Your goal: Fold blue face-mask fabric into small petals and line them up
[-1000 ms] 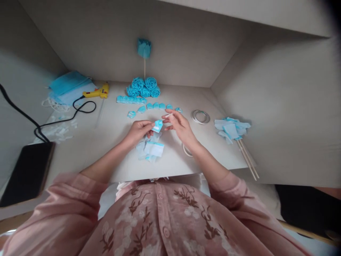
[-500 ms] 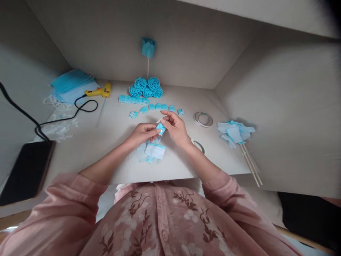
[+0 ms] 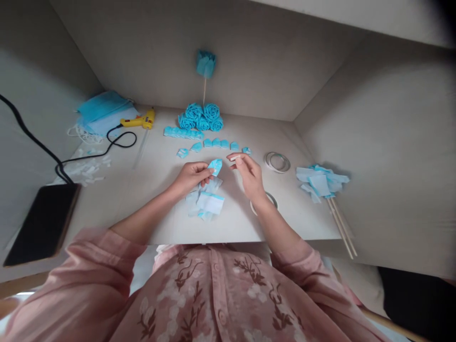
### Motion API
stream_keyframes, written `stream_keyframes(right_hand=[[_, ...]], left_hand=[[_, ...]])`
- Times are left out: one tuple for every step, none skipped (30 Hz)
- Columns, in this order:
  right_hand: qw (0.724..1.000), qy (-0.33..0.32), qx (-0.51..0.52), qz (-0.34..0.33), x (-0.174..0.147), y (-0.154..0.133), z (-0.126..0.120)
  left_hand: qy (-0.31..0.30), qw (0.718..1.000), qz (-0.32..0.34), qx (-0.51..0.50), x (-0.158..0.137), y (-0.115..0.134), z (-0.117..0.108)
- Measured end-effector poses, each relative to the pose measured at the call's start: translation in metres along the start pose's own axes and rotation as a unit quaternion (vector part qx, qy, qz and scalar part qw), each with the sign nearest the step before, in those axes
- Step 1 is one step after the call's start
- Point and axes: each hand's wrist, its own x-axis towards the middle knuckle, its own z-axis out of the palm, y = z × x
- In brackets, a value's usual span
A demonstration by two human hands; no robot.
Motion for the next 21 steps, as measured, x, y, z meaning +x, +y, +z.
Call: stream_keyframes(right_hand=[[0.999, -0.003, -0.026, -0.022, 0.000, -0.001, -0.001], [0.997, -0.007, -0.055, -0.048, 0.000, -0.002, -0.002], [0.994, -0.013, -0.082, -0.075, 0.000, -0.003, -0.003], [0.989, -0.020, -0.106, -0.102, 0.000, -0.004, -0.005], [0.984, -0.026, -0.127, -0.126, 0.001, -0.004, -0.007], [0.978, -0.032, -0.144, -0.148, 0.002, -0.004, -0.008], [0.972, -0.041, -0.158, -0.169, 0.002, -0.004, -0.010], [0.966, -0.050, -0.168, -0.189, 0.003, -0.004, -0.012], [0.960, -0.058, -0.176, -0.210, 0.004, -0.004, -0.013], [0.954, -0.066, -0.182, -0.230, 0.004, -0.004, -0.015], [0.948, -0.074, -0.187, -0.248, 0.005, -0.004, -0.016], [0.942, -0.083, -0.191, -0.264, 0.006, -0.004, -0.016], [0.937, -0.090, -0.193, -0.278, 0.006, -0.004, -0.017], [0.932, -0.097, -0.195, -0.289, 0.006, -0.004, -0.017], [0.928, -0.104, -0.198, -0.298, 0.006, -0.004, -0.017], [0.925, -0.109, -0.202, -0.302, 0.005, -0.003, -0.017], [0.923, -0.114, -0.206, -0.303, 0.005, -0.003, -0.016], [0.923, -0.118, -0.210, -0.301, 0.005, -0.003, -0.016], [0.922, -0.121, -0.213, -0.299, 0.004, -0.003, -0.016], [0.922, -0.123, -0.213, -0.299, 0.004, -0.004, -0.016], [0.922, -0.126, -0.210, -0.301, 0.004, -0.004, -0.016]], left_hand=[[0.000, 1.000, 0.002, -0.004, 0.000, 0.001, 0.000], [-0.001, 1.000, 0.004, -0.007, -0.001, 0.002, 0.000], [-0.003, 1.000, 0.007, -0.010, -0.001, 0.003, 0.000], [-0.005, 1.000, 0.009, -0.012, -0.001, 0.004, 0.000], [-0.009, 1.000, 0.010, -0.016, -0.001, 0.005, -0.001], [-0.013, 1.000, 0.009, -0.021, -0.001, 0.005, -0.001], [-0.018, 0.999, 0.007, -0.028, -0.001, 0.005, -0.002], [-0.024, 0.999, 0.003, -0.036, -0.001, 0.004, -0.002], [-0.032, 0.998, 0.000, -0.045, -0.002, 0.004, -0.003], [-0.041, 0.998, -0.003, -0.052, -0.002, 0.003, -0.004], [-0.050, 0.997, -0.003, -0.057, -0.002, 0.003, -0.005], [-0.060, 0.996, -0.001, -0.060, -0.002, 0.003, -0.005], [-0.069, 0.996, 0.002, -0.062, -0.003, 0.003, -0.005], [-0.076, 0.995, 0.005, -0.064, -0.003, 0.003, -0.006], [-0.082, 0.994, 0.006, -0.067, -0.003, 0.003, -0.006], [-0.084, 0.994, 0.006, -0.070, -0.003, 0.003, -0.006], [-0.084, 0.994, 0.006, -0.074, -0.003, 0.003, -0.006], [-0.081, 0.994, 0.006, -0.075, -0.003, 0.003, -0.005], [-0.075, 0.994, 0.005, -0.073, -0.003, 0.003, -0.005], [-0.068, 0.995, 0.005, -0.068, -0.003, 0.003, -0.005], [-0.059, 0.996, 0.003, -0.062, -0.003, 0.003, -0.005]])
